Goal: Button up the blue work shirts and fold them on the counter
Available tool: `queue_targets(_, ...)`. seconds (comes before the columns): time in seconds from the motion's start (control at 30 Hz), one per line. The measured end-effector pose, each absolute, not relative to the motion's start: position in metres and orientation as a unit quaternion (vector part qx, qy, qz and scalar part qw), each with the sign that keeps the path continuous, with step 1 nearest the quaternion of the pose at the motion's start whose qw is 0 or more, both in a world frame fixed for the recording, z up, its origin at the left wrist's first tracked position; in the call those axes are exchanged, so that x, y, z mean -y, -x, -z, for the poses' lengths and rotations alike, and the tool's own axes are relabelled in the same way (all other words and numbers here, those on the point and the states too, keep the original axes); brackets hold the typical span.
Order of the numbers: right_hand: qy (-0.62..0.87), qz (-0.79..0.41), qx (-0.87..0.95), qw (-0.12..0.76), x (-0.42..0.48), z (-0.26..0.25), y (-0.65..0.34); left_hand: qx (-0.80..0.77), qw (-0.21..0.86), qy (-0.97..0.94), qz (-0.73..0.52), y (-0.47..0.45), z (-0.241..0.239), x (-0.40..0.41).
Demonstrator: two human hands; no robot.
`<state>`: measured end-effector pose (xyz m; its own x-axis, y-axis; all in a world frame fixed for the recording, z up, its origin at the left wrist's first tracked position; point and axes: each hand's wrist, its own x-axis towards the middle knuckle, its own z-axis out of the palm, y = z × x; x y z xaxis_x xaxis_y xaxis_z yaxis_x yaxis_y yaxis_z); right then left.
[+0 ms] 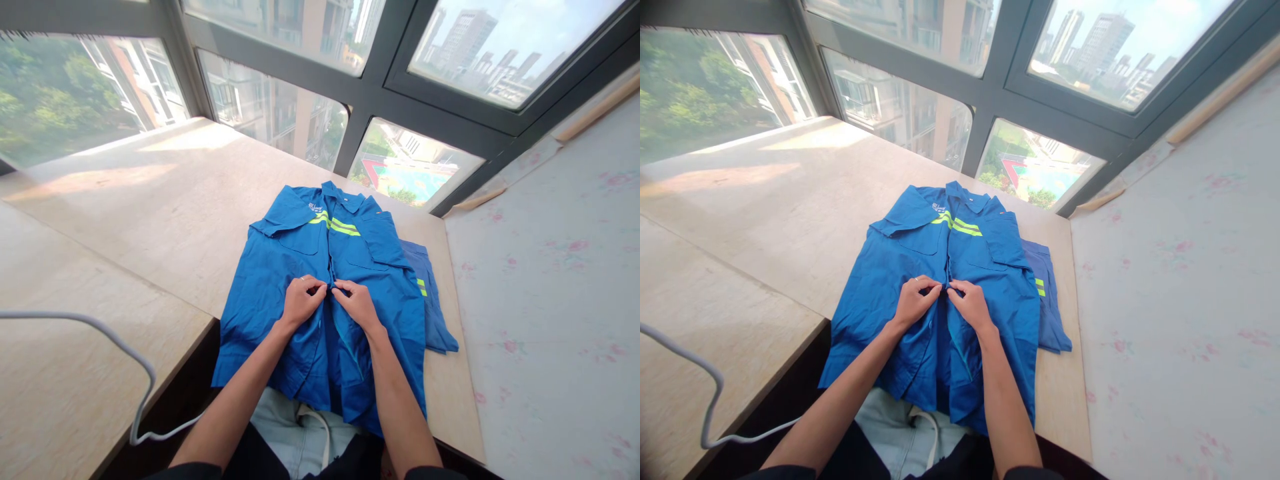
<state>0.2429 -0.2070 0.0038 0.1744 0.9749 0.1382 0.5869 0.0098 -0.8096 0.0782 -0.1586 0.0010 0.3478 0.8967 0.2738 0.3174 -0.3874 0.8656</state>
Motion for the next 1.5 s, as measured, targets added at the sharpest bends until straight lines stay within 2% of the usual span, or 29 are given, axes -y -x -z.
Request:
queue_targets(0.1, 0.656, -0.268, 0.583, 0.397, 0.208, -0.004, -0.245, -0.415, 0.375, -0.729, -0.395, -0.078, -0.003, 0.158)
queue_targets(1.07, 0.669, -0.195, 0.607, 0.382, 0.205, -0.005, -0.233, -0.399, 0.385, -0.735, -0.391, -0.077, -0.003, 0.158)
queue_targets(1.5, 0.631, -0.240, 0.629, 0.385, 0.208, -0.006, -0.246, -0.410, 0.370, -0.738, -0.388, -0.078, -0.002, 0.159)
